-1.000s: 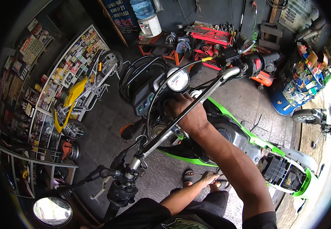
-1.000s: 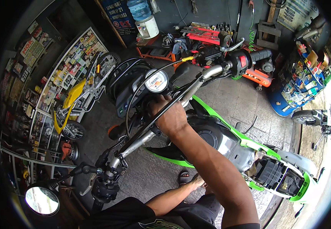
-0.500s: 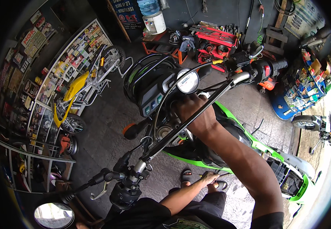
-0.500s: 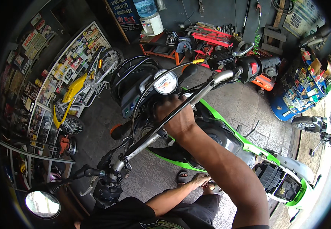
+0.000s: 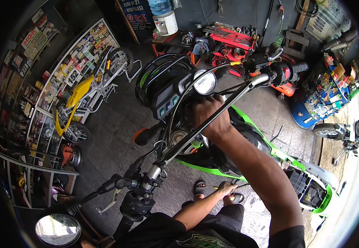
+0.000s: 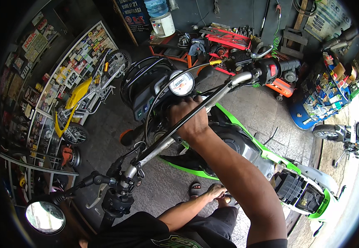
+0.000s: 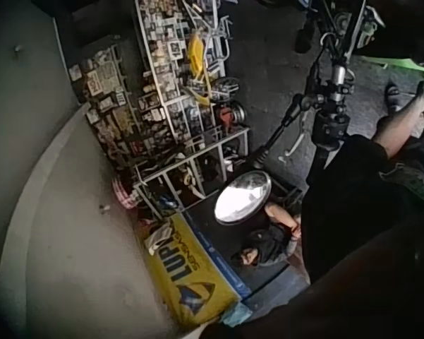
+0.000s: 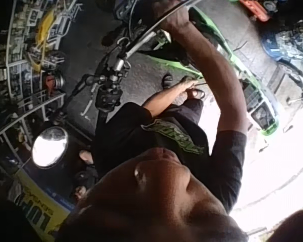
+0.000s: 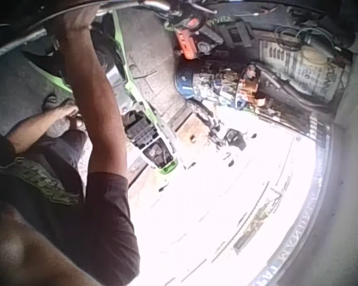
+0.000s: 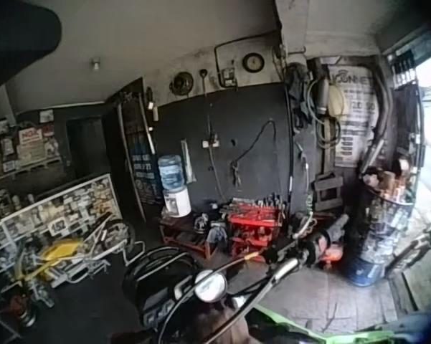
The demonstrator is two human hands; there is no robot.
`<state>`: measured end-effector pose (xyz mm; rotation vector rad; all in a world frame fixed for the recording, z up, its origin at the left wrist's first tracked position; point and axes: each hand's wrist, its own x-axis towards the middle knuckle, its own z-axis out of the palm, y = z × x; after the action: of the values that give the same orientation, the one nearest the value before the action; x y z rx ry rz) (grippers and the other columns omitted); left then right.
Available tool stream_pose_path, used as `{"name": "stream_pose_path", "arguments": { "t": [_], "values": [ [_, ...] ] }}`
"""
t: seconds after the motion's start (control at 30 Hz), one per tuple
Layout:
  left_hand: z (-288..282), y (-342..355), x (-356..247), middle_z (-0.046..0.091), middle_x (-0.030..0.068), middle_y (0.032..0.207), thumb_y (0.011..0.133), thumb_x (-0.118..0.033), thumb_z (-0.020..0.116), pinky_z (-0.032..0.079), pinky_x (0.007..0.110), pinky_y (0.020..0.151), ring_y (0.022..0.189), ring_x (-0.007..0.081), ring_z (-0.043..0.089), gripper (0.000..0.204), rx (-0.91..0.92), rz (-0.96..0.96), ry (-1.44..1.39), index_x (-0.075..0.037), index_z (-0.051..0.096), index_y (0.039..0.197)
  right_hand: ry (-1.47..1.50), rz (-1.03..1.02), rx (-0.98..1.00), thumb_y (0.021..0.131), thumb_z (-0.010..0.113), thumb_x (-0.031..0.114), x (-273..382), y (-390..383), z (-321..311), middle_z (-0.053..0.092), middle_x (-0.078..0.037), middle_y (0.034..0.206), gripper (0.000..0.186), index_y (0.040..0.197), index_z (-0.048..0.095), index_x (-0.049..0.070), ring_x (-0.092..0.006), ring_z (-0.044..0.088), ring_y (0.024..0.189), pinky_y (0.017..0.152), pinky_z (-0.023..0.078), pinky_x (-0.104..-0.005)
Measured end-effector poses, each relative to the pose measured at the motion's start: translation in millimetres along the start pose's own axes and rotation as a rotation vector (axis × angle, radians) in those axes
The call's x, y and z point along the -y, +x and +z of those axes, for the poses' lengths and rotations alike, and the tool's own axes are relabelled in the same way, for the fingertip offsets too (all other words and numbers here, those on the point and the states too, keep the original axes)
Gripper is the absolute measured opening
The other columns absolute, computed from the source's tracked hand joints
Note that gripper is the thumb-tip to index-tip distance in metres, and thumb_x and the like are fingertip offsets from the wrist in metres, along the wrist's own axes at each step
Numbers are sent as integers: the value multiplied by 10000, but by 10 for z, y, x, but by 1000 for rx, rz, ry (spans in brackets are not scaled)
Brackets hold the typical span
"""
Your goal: Removing and adjusting body panels and wiring on a motorcycle.
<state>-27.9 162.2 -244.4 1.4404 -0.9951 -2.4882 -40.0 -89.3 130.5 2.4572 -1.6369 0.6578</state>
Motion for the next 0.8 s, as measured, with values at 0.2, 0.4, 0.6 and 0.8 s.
{"name": "stream_pose_path", "arguments": {
  "t": [0.2,0.4,0.6,0.8],
  "values": [
    [-9,41,92,606,38,605,978,-314,683,400,302,464,494,130,542,374,-7,43,-49,-75,624,696,-7,0,-25,860,660,218,-11,-51,-54,748,-121,984,171,962,769,136,-297,722,958,885,506,-497],
    [30,117,187,602,32,592,969,-313,676,424,314,493,506,140,557,344,-24,50,2,-52,668,745,-43,11,-32,871,655,253,25,-23,-42,745,-107,878,165,958,777,185,-281,732,881,906,493,-483],
    [-4,19,165,595,22,614,985,-304,671,401,294,484,511,123,537,330,-53,65,-33,-63,661,760,-85,-1,137,856,661,301,14,34,-59,747,-67,829,189,997,785,280,-265,736,868,974,439,-550],
    [-101,-95,149,617,10,658,1022,-317,654,418,278,497,541,105,555,319,-40,36,2,-76,676,813,-65,-70,147,911,603,300,-48,12,-115,748,-67,862,179,968,758,229,-272,739,888,980,443,-565]
  ]
}}
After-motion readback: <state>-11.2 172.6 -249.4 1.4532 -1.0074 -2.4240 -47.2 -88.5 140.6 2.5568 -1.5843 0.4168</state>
